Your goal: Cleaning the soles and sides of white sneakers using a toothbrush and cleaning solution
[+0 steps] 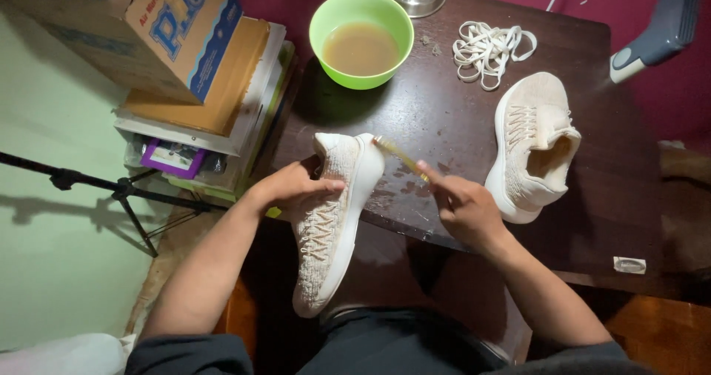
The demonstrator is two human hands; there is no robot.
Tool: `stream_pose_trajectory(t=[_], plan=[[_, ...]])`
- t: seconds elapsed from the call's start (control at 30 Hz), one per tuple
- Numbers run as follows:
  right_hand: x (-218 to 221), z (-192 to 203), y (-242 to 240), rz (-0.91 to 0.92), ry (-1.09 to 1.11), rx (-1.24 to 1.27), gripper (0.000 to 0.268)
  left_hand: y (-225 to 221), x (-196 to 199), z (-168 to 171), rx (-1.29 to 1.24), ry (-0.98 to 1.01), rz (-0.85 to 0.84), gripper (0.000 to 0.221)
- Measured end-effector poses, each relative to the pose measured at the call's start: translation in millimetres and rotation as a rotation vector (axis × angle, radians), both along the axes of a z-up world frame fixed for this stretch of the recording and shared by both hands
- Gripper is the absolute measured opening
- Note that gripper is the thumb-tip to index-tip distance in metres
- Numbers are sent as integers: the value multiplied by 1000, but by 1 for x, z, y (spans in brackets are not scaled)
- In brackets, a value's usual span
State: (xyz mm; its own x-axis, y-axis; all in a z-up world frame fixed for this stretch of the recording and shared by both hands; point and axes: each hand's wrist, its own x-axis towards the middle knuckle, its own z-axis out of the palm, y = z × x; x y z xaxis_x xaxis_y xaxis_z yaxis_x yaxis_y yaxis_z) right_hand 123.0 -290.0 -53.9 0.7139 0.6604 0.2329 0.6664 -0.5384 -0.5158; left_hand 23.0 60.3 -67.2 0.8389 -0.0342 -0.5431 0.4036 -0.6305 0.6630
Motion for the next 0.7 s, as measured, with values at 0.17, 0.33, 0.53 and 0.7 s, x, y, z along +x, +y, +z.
stream_pose_trajectory(t=[0.17,0.33,0.53,0.7], plan=[[-4,-16,-5,-13,47,144,48,-22,12,53,-3,-30,-11,98],[-3,-18,-6,-59,-7,45,46,-22,12,51,27,-30,-37,98],[-12,-23,3,30,10,199,50,-13,15,29,-48,-66,44,83],[-17,-27,4,-19,21,288,49,-16,13,34,-19,-84,2,84]])
